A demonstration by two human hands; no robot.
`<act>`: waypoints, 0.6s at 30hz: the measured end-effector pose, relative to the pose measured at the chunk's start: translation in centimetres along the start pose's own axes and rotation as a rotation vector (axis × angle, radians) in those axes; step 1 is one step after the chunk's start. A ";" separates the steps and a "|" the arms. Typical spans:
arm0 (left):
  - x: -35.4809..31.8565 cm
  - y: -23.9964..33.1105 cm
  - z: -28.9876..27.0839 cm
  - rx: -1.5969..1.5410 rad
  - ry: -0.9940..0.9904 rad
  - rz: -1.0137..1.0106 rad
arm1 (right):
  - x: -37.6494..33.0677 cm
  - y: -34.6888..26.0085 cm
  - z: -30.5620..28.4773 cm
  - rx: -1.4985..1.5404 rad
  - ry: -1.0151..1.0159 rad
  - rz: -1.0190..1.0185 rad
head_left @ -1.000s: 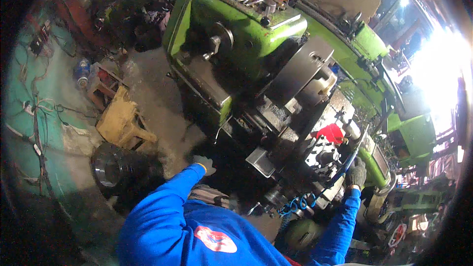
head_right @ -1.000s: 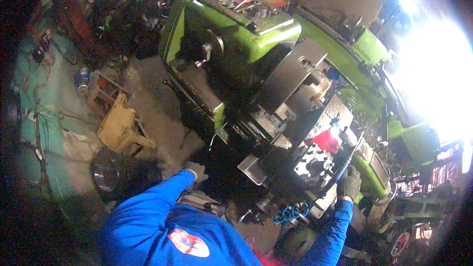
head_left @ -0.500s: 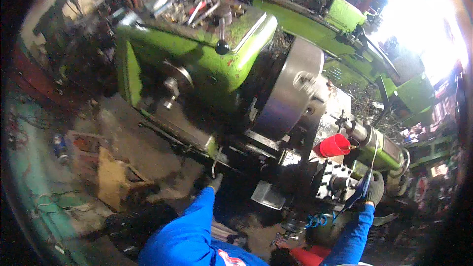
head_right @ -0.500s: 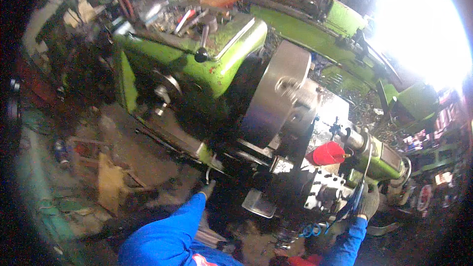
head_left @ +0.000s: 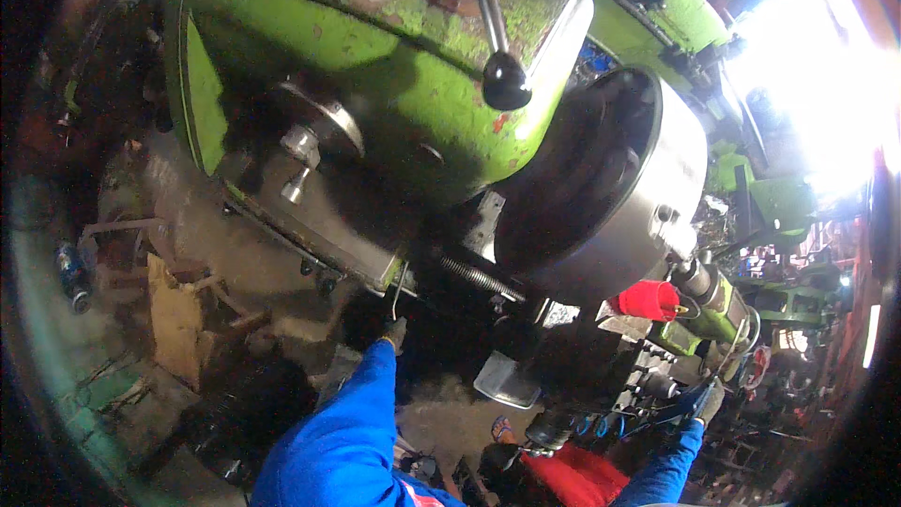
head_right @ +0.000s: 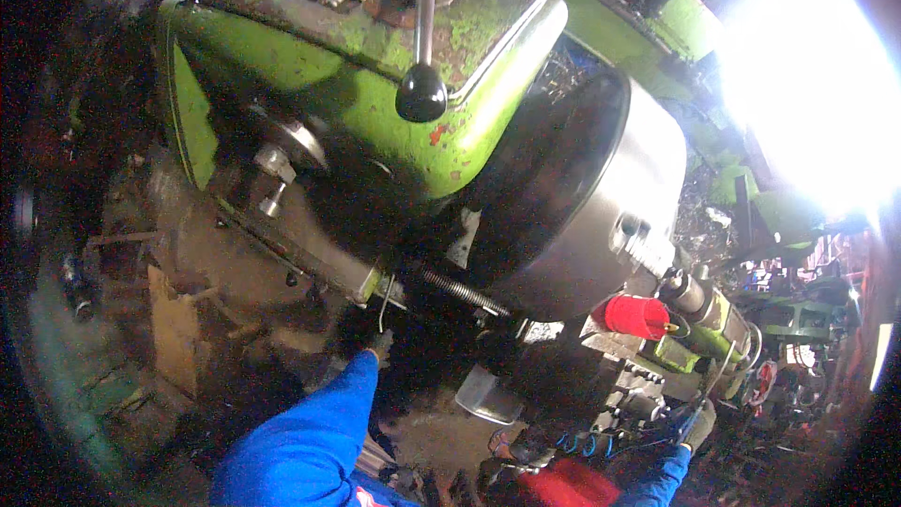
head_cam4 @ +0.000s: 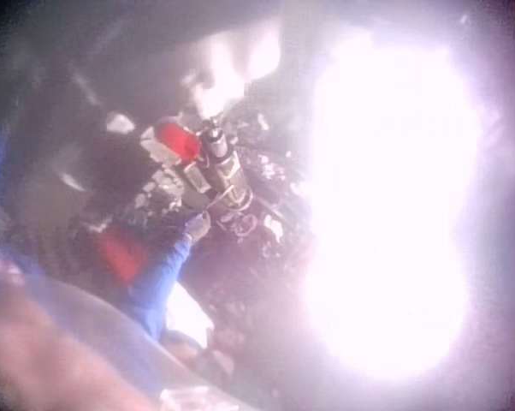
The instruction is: The person operates a green metal lathe, adjusting the tool post and carriage while a cylindrical workpiece rotates. They repeatedly engage the cutting tool, remove metal shavings, and reposition the tool to continue machining the part.
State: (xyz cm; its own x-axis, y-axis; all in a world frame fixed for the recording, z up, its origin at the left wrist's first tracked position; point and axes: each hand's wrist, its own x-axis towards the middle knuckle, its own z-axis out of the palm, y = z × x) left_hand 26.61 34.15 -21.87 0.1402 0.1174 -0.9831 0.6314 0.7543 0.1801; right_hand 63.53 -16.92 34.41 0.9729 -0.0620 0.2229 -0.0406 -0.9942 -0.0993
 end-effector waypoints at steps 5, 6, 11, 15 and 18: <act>-3.1 2.5 0.2 0.058 -0.222 -0.029 | -0.9 -0.6 -1.4 -0.023 -0.041 0.151; -3.4 2.5 -0.2 0.033 -0.203 -0.017 | -0.4 -2.8 -1.1 -0.028 -0.067 0.176; -5.3 3.0 -0.7 -0.039 -0.158 0.018 | -1.5 -4.9 -0.9 -0.023 -0.084 0.308; -11.1 5.0 0.8 -0.108 -0.170 0.028 | -1.5 -8.3 -1.1 0.072 0.077 0.208; -13.7 6.7 0.8 0.604 -0.003 0.321 | -1.8 -6.6 -0.4 0.135 0.058 0.249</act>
State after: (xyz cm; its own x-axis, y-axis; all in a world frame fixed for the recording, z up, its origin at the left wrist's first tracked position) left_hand 29.54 37.06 -7.13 0.3931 0.2726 -0.8782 0.8728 0.1900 0.4496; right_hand 61.92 -10.32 35.03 0.9220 -0.3115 0.2297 -0.2423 -0.9273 -0.2853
